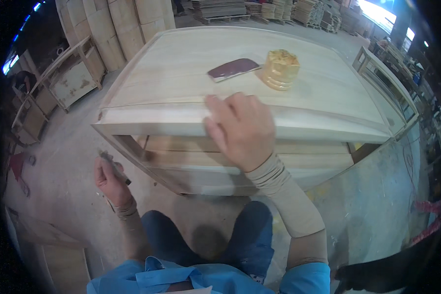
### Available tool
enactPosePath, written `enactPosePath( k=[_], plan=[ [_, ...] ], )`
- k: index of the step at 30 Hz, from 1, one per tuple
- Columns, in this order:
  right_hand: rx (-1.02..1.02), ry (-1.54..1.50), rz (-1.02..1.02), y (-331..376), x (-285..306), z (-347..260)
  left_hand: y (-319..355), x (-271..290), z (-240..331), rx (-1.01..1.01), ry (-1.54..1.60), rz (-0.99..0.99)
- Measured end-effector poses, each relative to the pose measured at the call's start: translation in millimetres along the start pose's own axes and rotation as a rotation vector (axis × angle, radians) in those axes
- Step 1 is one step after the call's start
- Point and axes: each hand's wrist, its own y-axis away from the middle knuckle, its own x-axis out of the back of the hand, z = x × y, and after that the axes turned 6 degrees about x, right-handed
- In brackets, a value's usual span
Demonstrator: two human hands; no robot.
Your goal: The person sits on the floor and uses a putty knife to apply a yellowish filler substance to the edges and joints of a wooden furniture frame. They repeatedly scoop the filler from a container and smooth it into the gaps along the wood.
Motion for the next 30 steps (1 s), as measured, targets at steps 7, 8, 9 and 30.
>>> enactPosePath(
  k=[7, 8, 9, 30],
  plan=[
    [0.215, 0.098, -0.038, 5, -3, 16, 49, -23, 10, 0.028, -0.019, 0.097],
    [0.218, 0.081, -0.024, 6, -4, 16, 57, -27, 13, 0.017, -0.031, 0.103],
    [0.221, 0.065, -0.01, 7, -6, 16, 64, -29, 17, 0.028, -0.038, 0.118],
    [0.235, -0.178, 0.076, 9, 4, 25, 64, -42, 66, -0.018, 0.101, 0.126]
  ],
)
